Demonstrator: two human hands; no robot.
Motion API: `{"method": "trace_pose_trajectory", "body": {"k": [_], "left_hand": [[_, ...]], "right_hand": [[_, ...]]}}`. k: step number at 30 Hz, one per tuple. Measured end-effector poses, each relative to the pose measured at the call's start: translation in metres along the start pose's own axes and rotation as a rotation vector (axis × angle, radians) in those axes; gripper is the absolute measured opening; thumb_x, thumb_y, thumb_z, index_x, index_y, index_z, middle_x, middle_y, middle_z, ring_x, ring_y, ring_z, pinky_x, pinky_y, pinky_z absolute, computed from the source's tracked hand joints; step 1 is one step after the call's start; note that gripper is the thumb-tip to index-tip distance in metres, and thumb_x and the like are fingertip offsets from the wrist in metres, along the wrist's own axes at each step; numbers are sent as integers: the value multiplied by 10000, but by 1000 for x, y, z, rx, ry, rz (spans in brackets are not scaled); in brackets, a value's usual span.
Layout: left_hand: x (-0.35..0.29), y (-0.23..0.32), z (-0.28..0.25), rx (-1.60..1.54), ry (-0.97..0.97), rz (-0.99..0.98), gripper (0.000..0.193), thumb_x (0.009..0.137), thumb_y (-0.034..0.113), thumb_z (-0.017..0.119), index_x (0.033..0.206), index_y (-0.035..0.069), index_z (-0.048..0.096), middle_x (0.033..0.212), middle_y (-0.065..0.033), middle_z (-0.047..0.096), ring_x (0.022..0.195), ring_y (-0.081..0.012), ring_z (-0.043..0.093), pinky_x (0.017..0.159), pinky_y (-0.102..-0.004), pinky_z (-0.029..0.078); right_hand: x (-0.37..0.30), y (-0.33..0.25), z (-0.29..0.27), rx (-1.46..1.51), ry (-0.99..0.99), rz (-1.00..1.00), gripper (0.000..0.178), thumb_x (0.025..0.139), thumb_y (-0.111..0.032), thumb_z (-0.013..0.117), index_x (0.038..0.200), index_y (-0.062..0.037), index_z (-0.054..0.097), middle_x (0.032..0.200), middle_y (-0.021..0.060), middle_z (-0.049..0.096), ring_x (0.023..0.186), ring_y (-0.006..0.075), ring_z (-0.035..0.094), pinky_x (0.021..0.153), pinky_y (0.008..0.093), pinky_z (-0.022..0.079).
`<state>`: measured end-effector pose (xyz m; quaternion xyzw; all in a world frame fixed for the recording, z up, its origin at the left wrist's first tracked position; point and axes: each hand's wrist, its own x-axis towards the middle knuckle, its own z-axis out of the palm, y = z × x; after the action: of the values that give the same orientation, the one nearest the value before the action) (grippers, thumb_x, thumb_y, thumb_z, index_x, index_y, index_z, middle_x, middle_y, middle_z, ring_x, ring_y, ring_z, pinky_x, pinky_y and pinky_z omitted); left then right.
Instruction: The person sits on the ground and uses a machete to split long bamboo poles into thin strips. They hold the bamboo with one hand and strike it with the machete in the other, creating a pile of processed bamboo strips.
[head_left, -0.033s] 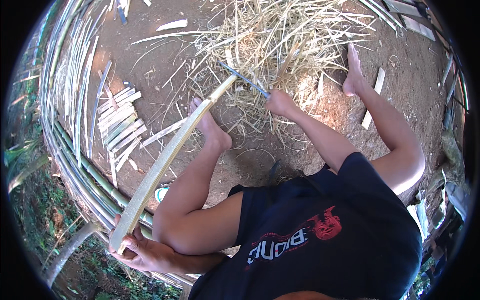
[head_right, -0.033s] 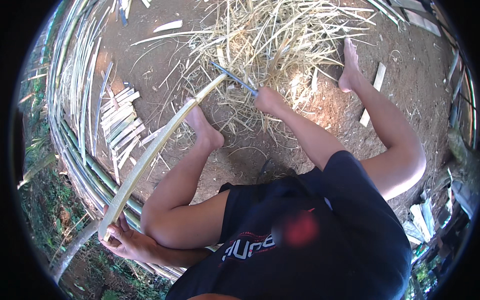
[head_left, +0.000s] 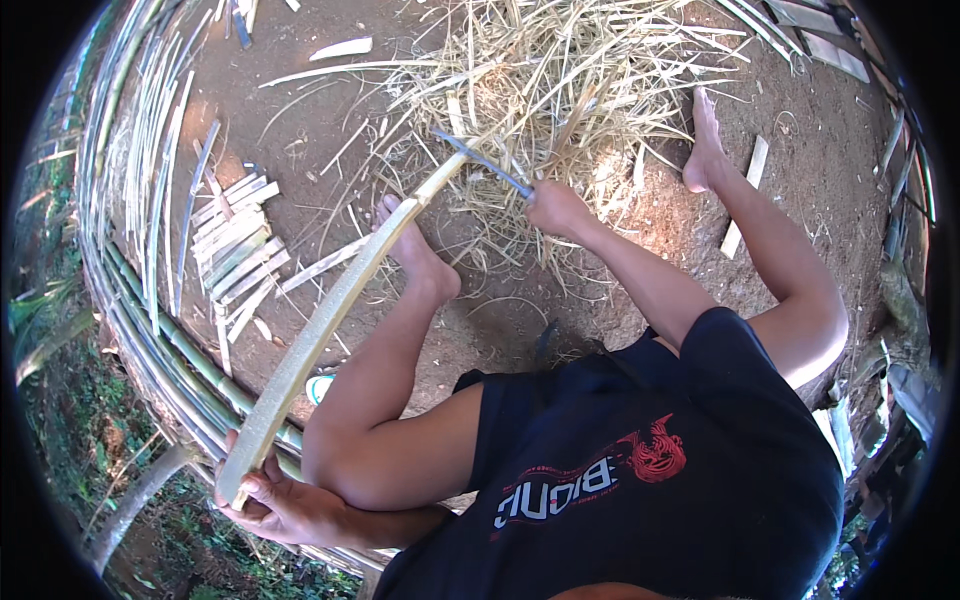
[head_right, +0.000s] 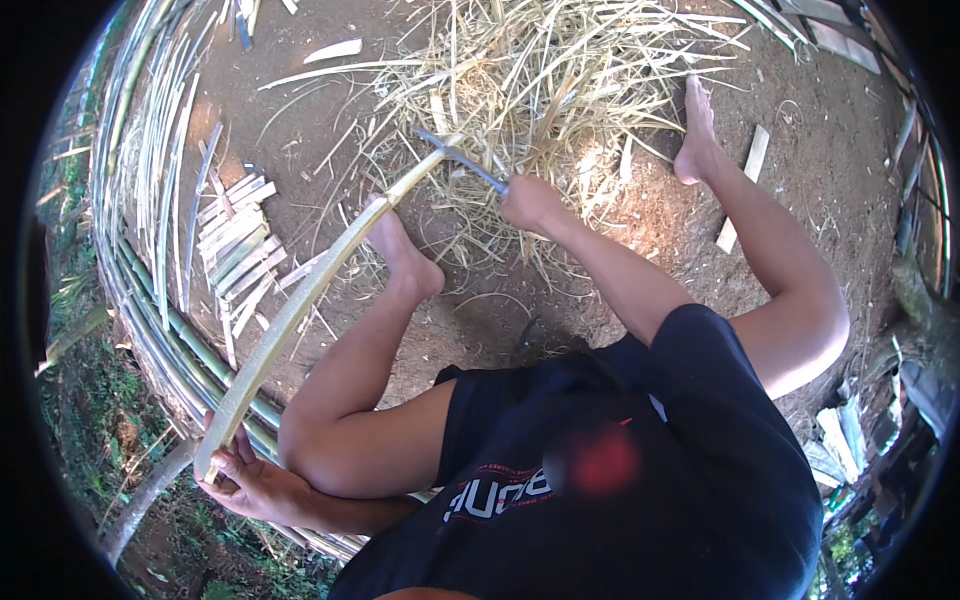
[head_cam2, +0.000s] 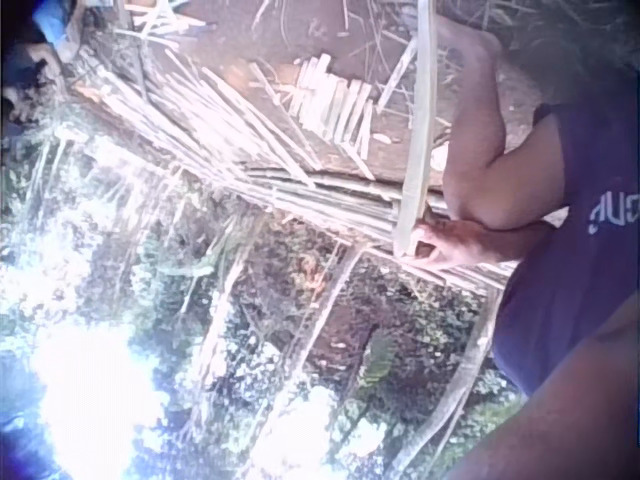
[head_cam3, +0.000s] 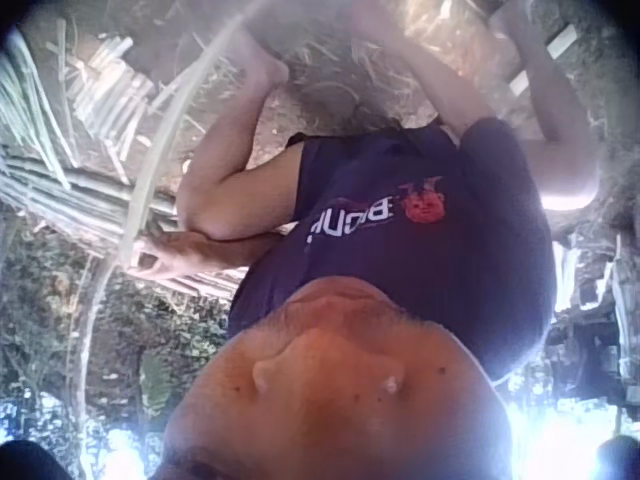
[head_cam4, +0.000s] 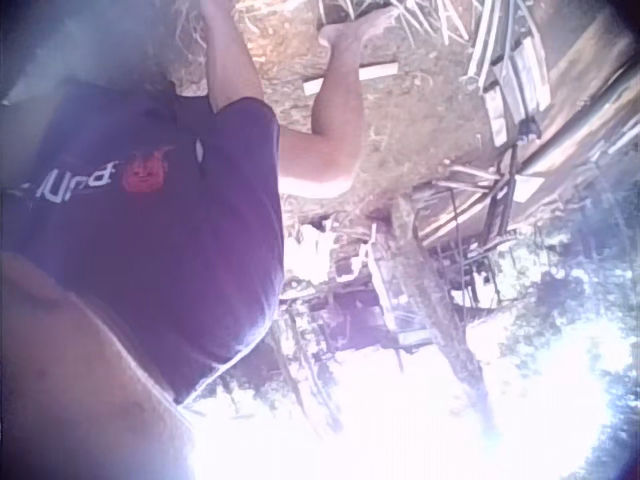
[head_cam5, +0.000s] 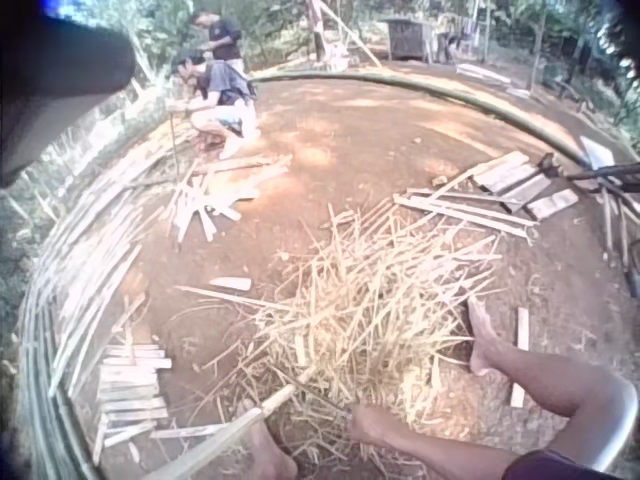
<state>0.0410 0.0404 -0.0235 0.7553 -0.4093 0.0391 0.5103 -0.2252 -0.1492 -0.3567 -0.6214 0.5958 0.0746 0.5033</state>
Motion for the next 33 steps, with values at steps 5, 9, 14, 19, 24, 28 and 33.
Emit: {"method": "trace_pose_trajectory", "body": {"k": [5,9,14,19,24,28,33], "left_hand": [[-2,24,23,-236,93,-133,472,832,247,744,1167,-9,532,1072,-153,566,960,-248,587,774,-341,541],[-5,3,3,-58,71,-4,383,983,273,537,1152,-65,471,1205,-298,567,1157,-368,571,941,-439,546],[-3,11,2,-102,58,-48,511,991,310,514,1307,-76,404,1257,-270,544,1144,-328,573,900,-371,547],[-4,10,9,-153,0,-68,524,979,312,540,1329,-48,389,1253,-266,554,1114,-308,599,844,-335,574],[-13,10,3,-204,-16,-52,474,969,309,563,1266,-36,429,1227,-262,569,1079,-296,614,770,-307,598],[-14,12,0,-184,-29,-17,463,964,291,570,1254,-45,437,1203,-278,578,1036,-297,636,748,-309,606],[-10,1,-7,-264,-79,-23,403,970,170,557,1265,-74,432,1205,-313,570,1020,-304,654,738,-300,615]], "right_hand": [[5,37,11,65,17,140,305,877,-146,546,1118,35,593,832,184,647,730,268,661,688,400,567],[-3,13,8,67,17,43,305,840,-153,576,1080,31,616,916,208,669,807,318,674,737,425,555],[26,64,45,64,190,26,292,788,-224,593,872,54,622,771,217,660,689,312,660,671,433,528],[-39,7,12,263,37,61,297,839,-246,582,899,46,580,680,177,627,623,284,646,596,405,517],[-141,-68,18,227,120,-393,149,837,-177,617,908,-47,598,611,126,611,541,234,629,498,392,496],[-146,-71,42,153,240,-580,117,828,-141,612,904,-52,617,577,123,610,475,254,613,491,406,515],[-112,-50,34,180,139,-277,103,802,-82,579,889,-38,614,575,134,613,480,269,619,485,406,529]]}}
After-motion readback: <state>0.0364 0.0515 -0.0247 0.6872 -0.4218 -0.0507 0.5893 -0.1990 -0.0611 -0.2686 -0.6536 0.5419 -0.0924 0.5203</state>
